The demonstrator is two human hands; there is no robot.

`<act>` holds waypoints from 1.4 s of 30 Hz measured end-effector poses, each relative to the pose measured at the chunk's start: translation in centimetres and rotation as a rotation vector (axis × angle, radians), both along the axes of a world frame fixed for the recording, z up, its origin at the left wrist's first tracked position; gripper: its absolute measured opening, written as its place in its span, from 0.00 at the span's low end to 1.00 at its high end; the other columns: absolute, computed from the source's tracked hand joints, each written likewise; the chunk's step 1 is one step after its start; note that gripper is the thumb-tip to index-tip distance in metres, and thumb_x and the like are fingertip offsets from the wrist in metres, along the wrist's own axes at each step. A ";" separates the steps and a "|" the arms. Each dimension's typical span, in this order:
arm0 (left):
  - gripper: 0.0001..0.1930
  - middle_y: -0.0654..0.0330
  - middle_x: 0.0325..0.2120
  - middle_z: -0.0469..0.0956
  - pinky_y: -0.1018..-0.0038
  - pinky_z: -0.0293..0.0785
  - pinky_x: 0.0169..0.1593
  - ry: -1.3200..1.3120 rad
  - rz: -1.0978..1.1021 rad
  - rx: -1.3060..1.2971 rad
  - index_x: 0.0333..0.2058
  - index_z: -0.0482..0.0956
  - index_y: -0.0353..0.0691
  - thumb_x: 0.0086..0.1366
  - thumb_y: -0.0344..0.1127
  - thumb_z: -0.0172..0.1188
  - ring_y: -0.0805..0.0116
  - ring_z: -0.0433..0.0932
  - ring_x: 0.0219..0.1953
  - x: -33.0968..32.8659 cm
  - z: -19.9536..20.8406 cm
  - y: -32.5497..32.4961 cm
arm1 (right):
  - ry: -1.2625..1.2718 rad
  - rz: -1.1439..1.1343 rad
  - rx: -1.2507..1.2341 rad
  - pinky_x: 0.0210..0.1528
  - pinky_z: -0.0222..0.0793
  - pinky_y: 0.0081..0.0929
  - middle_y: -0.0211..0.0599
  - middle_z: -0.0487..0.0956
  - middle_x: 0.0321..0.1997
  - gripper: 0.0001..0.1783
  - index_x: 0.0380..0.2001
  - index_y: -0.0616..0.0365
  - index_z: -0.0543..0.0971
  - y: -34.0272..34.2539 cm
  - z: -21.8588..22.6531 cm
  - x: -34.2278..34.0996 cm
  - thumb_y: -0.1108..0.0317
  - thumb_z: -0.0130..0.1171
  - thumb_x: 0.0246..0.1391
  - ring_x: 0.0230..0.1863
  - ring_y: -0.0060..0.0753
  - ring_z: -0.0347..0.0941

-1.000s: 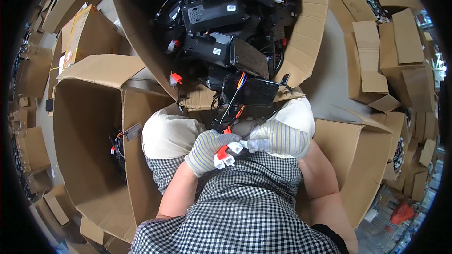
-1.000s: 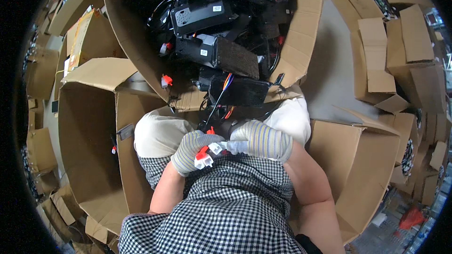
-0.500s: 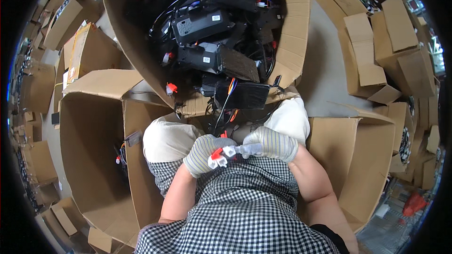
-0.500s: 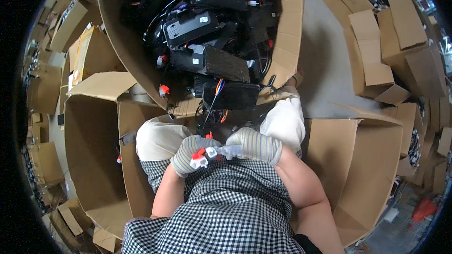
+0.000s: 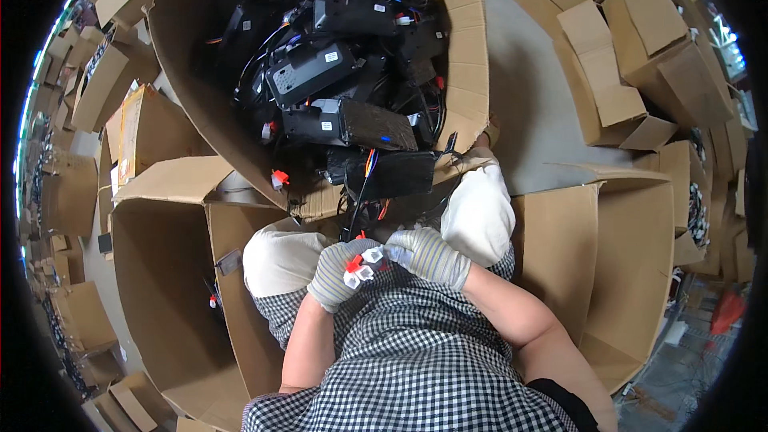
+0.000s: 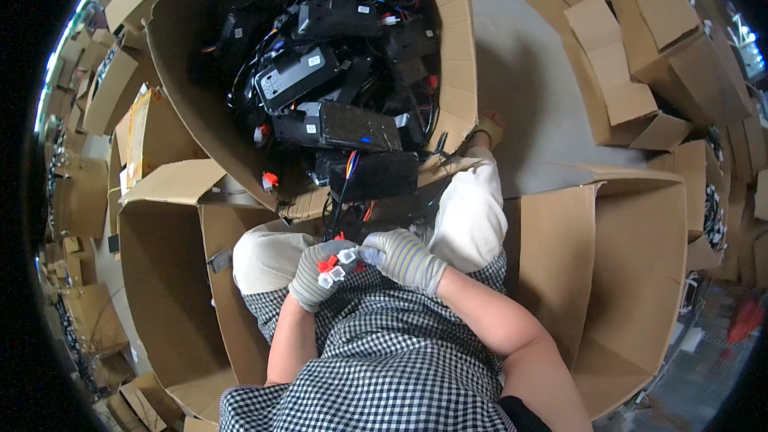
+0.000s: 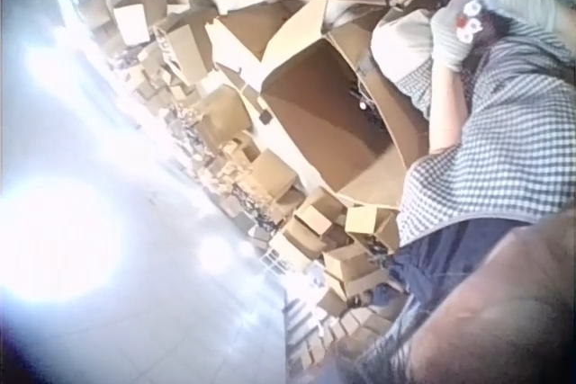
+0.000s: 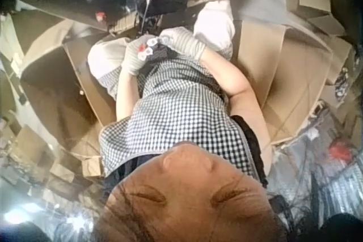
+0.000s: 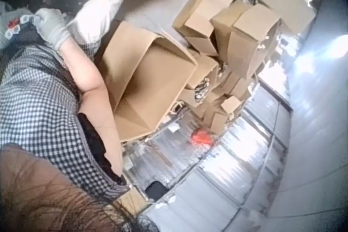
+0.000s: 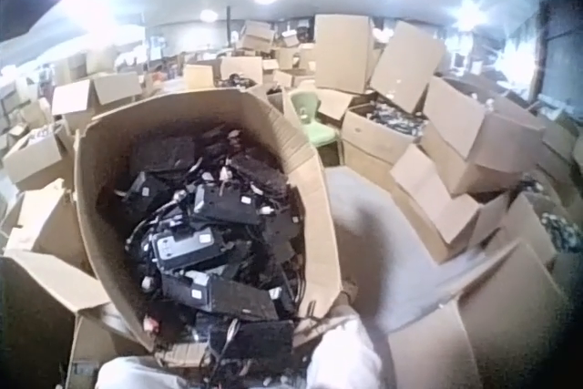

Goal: The person sorts and connects wires to electronic modules by hand.

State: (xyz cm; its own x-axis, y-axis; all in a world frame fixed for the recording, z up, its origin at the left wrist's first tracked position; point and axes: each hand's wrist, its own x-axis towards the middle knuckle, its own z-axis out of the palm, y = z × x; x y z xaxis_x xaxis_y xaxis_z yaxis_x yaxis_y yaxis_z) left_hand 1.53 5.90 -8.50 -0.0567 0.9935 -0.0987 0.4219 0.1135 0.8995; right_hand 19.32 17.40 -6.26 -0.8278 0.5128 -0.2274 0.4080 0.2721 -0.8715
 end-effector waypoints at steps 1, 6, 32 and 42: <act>0.15 0.54 0.29 0.79 0.67 0.73 0.37 -0.039 0.003 0.004 0.38 0.77 0.42 0.50 0.36 0.61 0.54 0.78 0.32 0.1 -0.2 0.0 | -0.010 0.008 -0.016 0.32 0.67 0.41 0.46 0.76 0.23 0.17 0.28 0.57 0.78 0.0 -0.2 0.1 0.54 0.50 0.57 0.29 0.50 0.73; 0.14 0.55 0.30 0.79 0.68 0.73 0.37 0.026 -0.017 -0.015 0.38 0.78 0.42 0.52 0.38 0.60 0.54 0.78 0.33 0.4 0.8 0.3 | 0.024 -0.030 -0.167 0.32 0.67 0.39 0.47 0.75 0.24 0.18 0.28 0.58 0.77 -0.6 -0.7 0.4 0.54 0.50 0.57 0.28 0.49 0.73; 0.14 0.66 0.32 0.77 0.82 0.74 0.35 -1.284 0.239 -0.162 0.46 0.74 0.37 0.60 0.26 0.55 0.77 0.77 0.31 -1.1 1.4 0.6 | 0.477 -0.329 -0.155 0.23 0.59 0.14 0.26 0.72 0.19 0.21 0.33 0.61 0.76 8.3 7.0 -4.6 0.50 0.53 0.57 0.17 0.12 0.62; 0.19 0.61 0.42 0.78 0.78 0.72 0.47 -0.851 0.020 0.050 0.48 0.74 0.37 0.55 0.26 0.62 0.74 0.76 0.43 -1.8 2.2 0.5 | 0.892 -0.762 -1.109 0.33 0.73 0.25 0.34 0.75 0.34 0.19 0.42 0.58 0.75 22.8 5.3 -23.9 0.57 0.59 0.53 0.29 0.30 0.72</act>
